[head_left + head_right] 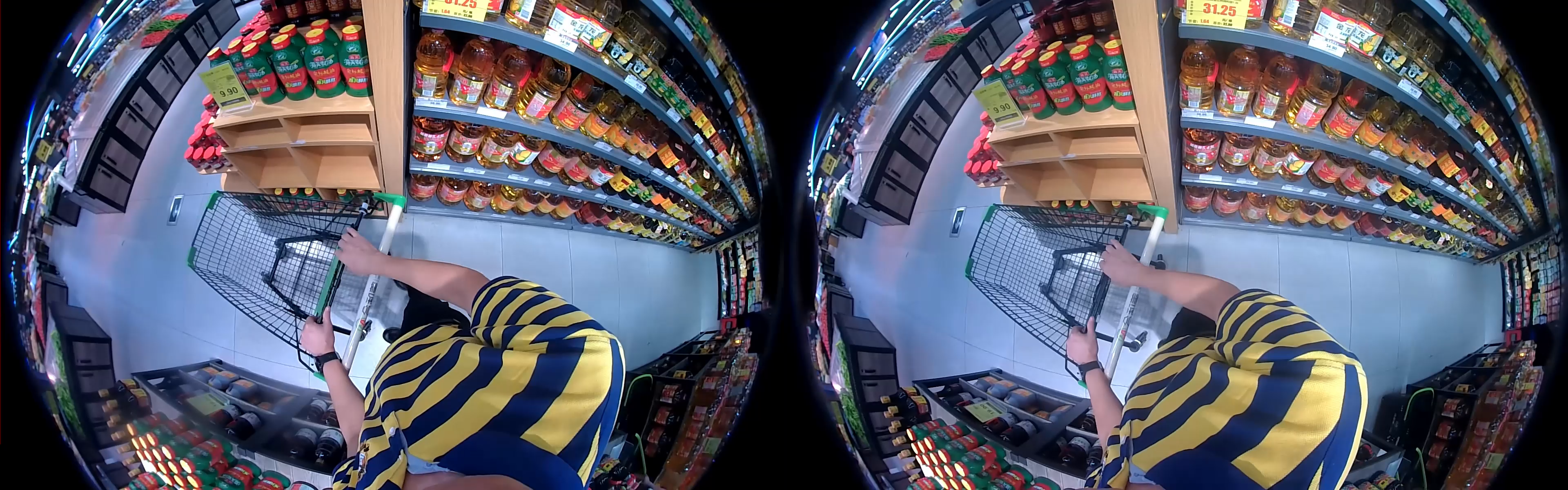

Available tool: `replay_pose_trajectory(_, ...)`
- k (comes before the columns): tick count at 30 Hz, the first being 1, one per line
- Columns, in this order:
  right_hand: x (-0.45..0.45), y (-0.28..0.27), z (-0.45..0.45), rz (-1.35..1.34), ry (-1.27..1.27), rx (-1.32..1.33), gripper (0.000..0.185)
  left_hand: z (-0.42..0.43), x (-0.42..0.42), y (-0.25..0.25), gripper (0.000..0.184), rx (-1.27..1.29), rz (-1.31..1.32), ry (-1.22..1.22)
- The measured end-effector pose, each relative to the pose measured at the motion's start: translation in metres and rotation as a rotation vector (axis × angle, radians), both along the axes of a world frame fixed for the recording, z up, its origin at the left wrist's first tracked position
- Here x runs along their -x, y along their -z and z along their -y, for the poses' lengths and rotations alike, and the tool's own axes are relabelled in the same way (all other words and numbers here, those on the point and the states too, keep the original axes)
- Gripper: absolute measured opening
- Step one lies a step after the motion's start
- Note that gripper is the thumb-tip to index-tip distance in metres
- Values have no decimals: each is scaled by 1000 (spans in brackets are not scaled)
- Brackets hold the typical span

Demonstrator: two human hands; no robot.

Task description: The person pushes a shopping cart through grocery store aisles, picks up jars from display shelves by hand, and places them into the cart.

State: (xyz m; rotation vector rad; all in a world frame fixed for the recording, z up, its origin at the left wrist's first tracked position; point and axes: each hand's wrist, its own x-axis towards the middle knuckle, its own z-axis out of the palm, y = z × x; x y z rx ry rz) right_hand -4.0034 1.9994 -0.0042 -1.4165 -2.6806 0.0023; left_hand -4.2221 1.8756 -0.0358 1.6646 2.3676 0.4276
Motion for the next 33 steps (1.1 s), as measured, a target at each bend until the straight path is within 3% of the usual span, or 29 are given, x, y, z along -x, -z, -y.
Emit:
replay_pose_trajectory(7, 17, -3, 4, 27, -25, -120, 9, 1, 8, -10, 56, 108, 32, -3)
replay_pose_trajectory(9, 24, -2, 2, 53, 0, 19, 14, 2, 10, -7, 57, 81, 18, 18)
replay_pose_trajectory(19, 39, -1, -5, 180, 42, 139, 12, 0, 18, -9, 58, 109, 37, 28)
replay_pose_trajectory(22, 41, -1, -10, 215, 47, 178, 16, -4, 19, -8, 58, 131, 53, 30)
replay_pose_trajectory(27, 38, -6, -16, 236, 7, 294, 39, -7, 16, -6, 58, 49, -2, 56)
replay_pose_trajectory(33, 29, -29, -15, 247, -77, 350, 49, -12, 13, 2, 55, 58, 5, 49)
